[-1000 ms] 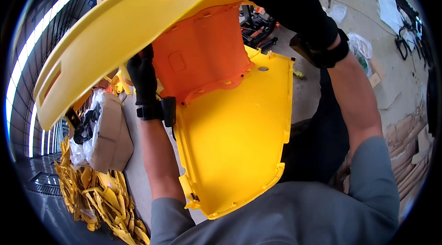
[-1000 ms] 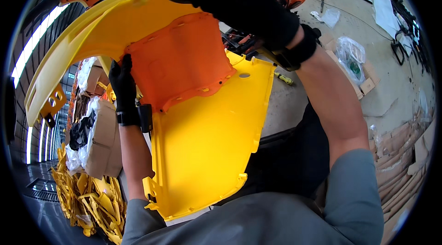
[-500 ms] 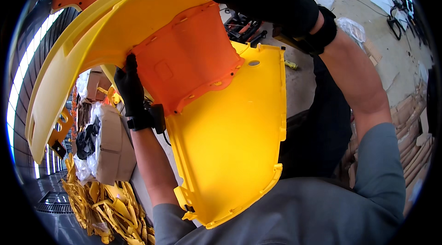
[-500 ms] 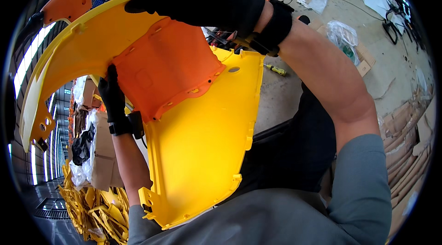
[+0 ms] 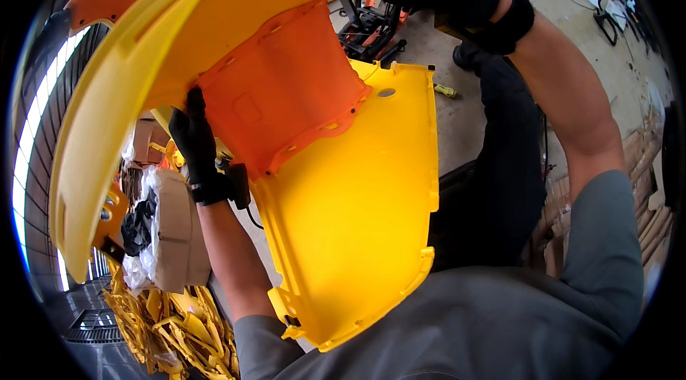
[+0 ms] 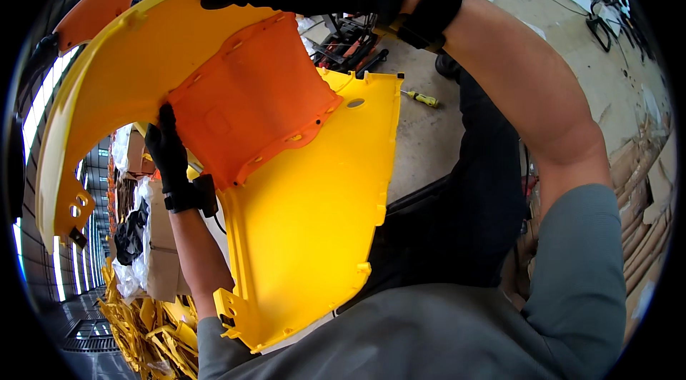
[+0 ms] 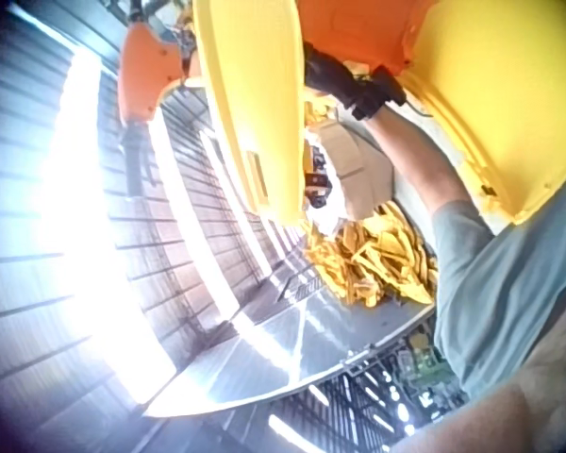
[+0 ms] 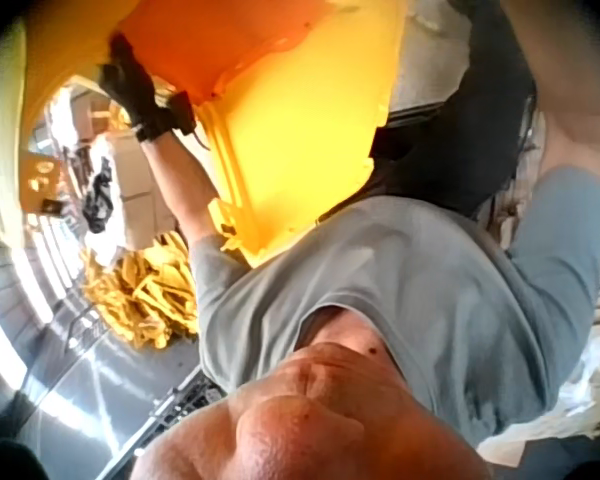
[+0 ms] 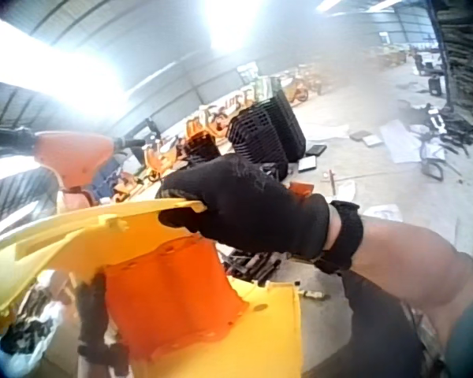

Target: The person assembles plastic body panels onto a motorcycle frame, aligning the orange and yellow components and securing them with a power drill and fasteners.

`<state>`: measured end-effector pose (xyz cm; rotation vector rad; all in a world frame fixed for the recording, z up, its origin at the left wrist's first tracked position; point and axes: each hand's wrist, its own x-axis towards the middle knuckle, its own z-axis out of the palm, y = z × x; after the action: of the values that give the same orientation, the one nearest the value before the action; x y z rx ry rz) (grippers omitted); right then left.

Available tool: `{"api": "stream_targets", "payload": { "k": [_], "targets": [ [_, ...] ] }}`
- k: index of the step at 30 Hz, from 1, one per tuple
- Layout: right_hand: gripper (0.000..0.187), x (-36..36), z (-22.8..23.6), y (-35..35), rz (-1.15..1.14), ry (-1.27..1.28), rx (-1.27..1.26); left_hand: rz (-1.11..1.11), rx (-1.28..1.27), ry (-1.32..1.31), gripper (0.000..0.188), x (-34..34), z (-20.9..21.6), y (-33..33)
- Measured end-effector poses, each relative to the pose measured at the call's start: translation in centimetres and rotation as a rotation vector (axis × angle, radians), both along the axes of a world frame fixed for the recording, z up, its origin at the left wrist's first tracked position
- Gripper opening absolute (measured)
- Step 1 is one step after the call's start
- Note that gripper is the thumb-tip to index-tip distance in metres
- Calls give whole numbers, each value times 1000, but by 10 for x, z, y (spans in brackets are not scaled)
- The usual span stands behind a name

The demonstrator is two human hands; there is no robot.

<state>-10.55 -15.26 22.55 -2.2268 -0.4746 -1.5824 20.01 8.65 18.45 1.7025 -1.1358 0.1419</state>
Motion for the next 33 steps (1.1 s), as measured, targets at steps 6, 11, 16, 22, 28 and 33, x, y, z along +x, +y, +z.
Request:
{"api": "stream_targets", "payload": {
  "k": [6, 11, 16, 22, 28, 33],
  "targets": [
    [15, -8, -5, -5, -37, 25, 2, 14, 16, 14, 26, 2, 3, 0],
    [19, -11, -7, -1, -32, 34, 92, 70, 70, -15, 27, -18, 9, -5],
    [17, -15, -6, 4, -116, 44, 11, -15, 91, 51, 25, -19, 11, -9],
    [30, -23, -43, -11, -249, 204, 179, -151, 77, 105, 22, -15, 12, -19],
    [36, -46, -54, -13, -355, 179, 98, -118, 136, -177, 21, -5, 4, -41],
    [41, -69, -85, -29, -385, 409, 495, -143, 24, 136, 29, -44, 7, -49]
  ]
}}
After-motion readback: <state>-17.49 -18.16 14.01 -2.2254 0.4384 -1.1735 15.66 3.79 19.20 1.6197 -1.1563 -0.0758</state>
